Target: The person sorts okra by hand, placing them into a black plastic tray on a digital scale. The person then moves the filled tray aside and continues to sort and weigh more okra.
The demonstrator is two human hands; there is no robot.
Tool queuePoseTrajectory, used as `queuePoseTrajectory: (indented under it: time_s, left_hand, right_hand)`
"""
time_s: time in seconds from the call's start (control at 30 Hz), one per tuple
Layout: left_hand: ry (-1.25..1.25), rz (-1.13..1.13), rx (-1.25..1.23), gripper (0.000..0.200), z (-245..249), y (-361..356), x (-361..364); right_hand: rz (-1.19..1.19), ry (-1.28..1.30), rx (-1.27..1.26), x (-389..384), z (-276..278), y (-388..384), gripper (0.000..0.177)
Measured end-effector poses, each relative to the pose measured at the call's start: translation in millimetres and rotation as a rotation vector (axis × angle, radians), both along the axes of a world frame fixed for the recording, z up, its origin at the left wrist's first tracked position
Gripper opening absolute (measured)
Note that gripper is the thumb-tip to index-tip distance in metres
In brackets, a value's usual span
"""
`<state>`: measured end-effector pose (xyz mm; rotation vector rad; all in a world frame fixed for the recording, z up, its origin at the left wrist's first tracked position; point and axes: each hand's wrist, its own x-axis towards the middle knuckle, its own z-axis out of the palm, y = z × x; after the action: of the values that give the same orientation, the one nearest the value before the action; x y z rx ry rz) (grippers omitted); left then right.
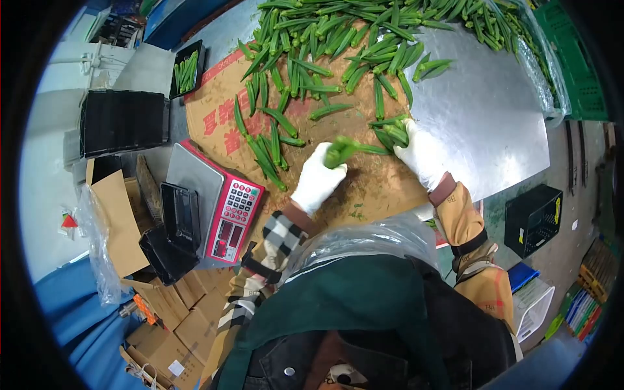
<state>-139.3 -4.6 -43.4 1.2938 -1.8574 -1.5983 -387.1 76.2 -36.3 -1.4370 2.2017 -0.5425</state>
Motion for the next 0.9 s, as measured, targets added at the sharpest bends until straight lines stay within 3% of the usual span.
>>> queuePoseTrajectory:
  time_s: [0.07,0.1,0.2,0.27,0.3,0.4,0.57,0.67,0.77,0.87,0.9]
  left_hand:
    - [0.376,0.056,0.764,0.040,18.9,-12.8,11.5]
    - [0.480,0.082,0.888,0.051,30.6,-14.0,12.3]
    - [0.630,0.085,0.985,0.060,36.5,-10.9,20.3]
    - [0.639,0.089,1.002,0.064,43.1,-7.0,27.6]
    - [0.645,0.086,0.991,0.064,46.0,-6.6,28.9]
    - [0.673,0.109,0.997,0.066,42.2,-2.0,33.6]
    - [0.801,0.116,1.041,0.063,42.0,2.4,32.2]
    - [0.867,0.149,1.092,0.062,47.3,3.4,32.7]
    - [0.843,0.154,1.072,0.063,48.4,-2.4,30.9]
    - [0.769,0.166,1.002,0.063,39.5,3.1,33.6]
    - [0.739,0.147,0.949,0.063,35.3,5.6,30.0]
  right_hand:
    - [0.044,0.048,-0.009,10.5,4.4,-4.3,0.058]
    - [0.091,0.114,0.008,15.7,-2.4,-7.8,0.054]
    - [0.086,0.165,0.059,18.2,-37.0,-16.1,0.051]
    - [0.033,0.108,0.143,15.4,-17.1,-21.7,0.051]
    - [-0.049,-0.084,0.265,12.7,3.1,-23.7,0.052]
    - [-0.165,-0.370,0.022,16.4,-7.3,-12.6,0.051]
    - [-0.028,0.260,-0.091,23.3,-45.1,-8.1,0.060]
    - [-0.033,0.072,0.156,18.2,-35.3,-18.5,0.058]
    - [-0.201,-0.213,0.264,18.9,-0.6,-23.1,0.060]
    - [-0.304,-1.126,-0.190,39.2,-1.1,-16.0,0.066]
    - [-0.306,-1.161,-0.165,51.4,7.6,-13.8,0.071]
